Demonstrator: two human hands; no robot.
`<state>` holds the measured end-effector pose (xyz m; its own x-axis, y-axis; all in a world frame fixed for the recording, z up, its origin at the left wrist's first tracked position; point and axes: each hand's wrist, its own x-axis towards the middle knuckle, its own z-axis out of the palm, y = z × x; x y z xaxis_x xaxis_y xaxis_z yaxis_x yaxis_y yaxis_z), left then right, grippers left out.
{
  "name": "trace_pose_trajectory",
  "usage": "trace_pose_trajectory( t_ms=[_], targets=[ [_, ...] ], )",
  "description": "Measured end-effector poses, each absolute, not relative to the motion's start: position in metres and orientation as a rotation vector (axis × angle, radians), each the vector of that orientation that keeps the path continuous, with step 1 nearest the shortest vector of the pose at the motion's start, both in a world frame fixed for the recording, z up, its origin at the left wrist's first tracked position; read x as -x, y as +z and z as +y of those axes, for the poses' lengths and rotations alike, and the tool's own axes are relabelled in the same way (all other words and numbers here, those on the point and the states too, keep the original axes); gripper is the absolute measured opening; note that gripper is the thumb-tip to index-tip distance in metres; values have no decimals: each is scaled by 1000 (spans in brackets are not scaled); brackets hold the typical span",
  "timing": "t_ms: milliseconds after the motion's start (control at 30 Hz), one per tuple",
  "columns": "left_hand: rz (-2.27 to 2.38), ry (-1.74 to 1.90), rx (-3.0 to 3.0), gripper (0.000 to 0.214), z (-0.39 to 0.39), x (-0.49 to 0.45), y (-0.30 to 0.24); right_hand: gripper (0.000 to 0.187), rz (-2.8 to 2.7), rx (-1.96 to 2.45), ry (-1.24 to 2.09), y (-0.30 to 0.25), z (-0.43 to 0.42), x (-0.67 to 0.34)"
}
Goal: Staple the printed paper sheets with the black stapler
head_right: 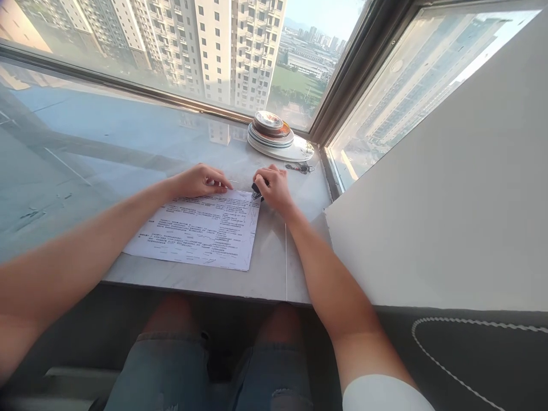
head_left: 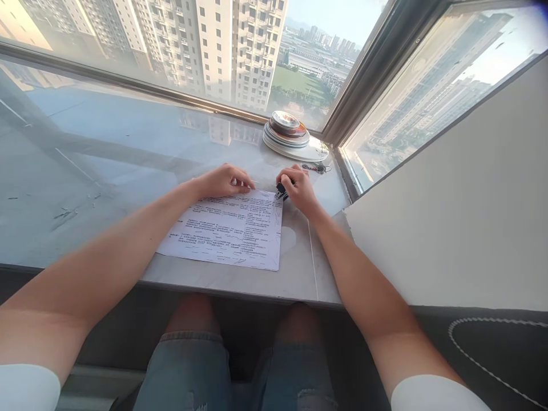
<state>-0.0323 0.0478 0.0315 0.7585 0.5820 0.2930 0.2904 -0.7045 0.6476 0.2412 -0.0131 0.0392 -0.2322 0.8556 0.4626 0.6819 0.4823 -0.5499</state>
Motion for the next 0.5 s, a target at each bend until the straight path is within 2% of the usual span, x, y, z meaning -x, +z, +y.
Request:
trace_pose_trajectory(
  t_ms=[333, 500],
  targets=[
    [630, 663, -2350, 25, 48, 32, 30, 24, -2060, 1238, 309, 36, -13, -244],
    [644, 666, -2331, 24, 50, 32, 28, 26, -2069, 1224, 309, 36, -13, -243]
  ],
)
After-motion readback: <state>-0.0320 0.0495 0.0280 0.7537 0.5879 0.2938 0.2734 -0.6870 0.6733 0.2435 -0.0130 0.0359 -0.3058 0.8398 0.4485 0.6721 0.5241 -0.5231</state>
